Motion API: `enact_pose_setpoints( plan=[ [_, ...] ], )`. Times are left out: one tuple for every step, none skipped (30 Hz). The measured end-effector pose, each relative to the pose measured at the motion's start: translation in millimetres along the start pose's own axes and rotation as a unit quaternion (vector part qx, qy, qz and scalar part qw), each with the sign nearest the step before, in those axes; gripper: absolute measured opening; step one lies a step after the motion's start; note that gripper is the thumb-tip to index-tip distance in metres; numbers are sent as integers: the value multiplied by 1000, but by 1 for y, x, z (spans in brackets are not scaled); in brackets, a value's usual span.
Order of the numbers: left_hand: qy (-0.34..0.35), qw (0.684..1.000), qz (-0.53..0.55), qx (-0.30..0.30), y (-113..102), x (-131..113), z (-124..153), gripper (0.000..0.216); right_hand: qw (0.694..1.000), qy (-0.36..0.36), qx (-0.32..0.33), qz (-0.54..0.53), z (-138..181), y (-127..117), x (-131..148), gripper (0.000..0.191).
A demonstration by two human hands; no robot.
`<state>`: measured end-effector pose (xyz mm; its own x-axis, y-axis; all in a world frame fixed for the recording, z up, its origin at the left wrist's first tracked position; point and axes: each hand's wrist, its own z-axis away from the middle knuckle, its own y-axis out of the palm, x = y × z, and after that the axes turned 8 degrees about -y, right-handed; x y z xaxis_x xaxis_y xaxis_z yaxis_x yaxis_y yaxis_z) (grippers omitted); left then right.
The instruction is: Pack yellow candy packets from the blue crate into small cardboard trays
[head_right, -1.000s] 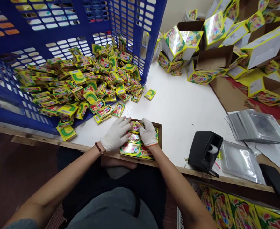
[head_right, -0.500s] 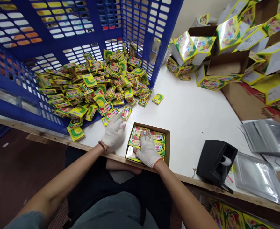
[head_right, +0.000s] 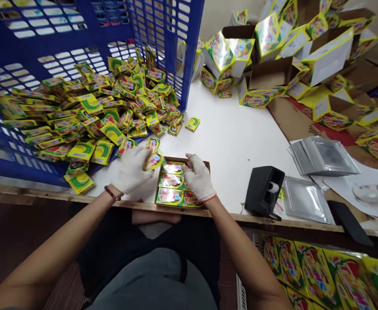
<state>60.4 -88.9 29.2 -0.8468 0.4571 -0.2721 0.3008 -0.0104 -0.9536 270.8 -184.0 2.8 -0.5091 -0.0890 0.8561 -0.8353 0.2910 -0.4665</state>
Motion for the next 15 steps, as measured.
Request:
enact_pose_setpoints(
  plan=[
    [69,997,27,2,1,-16,6,49,999,-24,28,-4,-6,-8,9,51],
    [127,990,53,4,4,-31,13,53,997,-44,70,2,-12,-16,18,49],
    [170,983,75,4,7,-43,18,57,991,-53,122,18,-17,-24,25,45],
    [193,977,92,1,12,-53,23,61,982,-50,179,44,-21,-32,30,39],
    [200,974,104,-4,16,-60,27,62,968,-35,234,79,-24,-41,34,33],
    [197,974,109,-5,19,-63,31,60,952,-11,280,120,-25,-48,35,28],
    [196,975,106,3,22,-64,34,55,935,18,312,164,-24,-54,35,25],
    [203,974,96,23,24,-63,37,48,918,46,334,209,-22,-59,33,24],
    [222,970,80,52,26,-61,40,39,900,70,349,252,-18,-61,31,23],
    [249,963,61,84,27,-59,42,32,881,88,361,292,-12,-60,29,23],
    [276,953,44,115,28,-57,45,27,864,97,370,328,-5,-56,27,25],
    [296,945,32,139,29,-57,48,25,848,100,376,360,3,-51,26,27],
    [306,939,31,154,29,-56,52,24,835,98,376,391,11,-44,25,29],
    [308,937,39,160,30,-56,55,23,825,92,371,417,19,-37,24,31],
    [307,936,58,160,29,-54,58,23,818,82,365,437,27,-32,23,33]
  ],
)
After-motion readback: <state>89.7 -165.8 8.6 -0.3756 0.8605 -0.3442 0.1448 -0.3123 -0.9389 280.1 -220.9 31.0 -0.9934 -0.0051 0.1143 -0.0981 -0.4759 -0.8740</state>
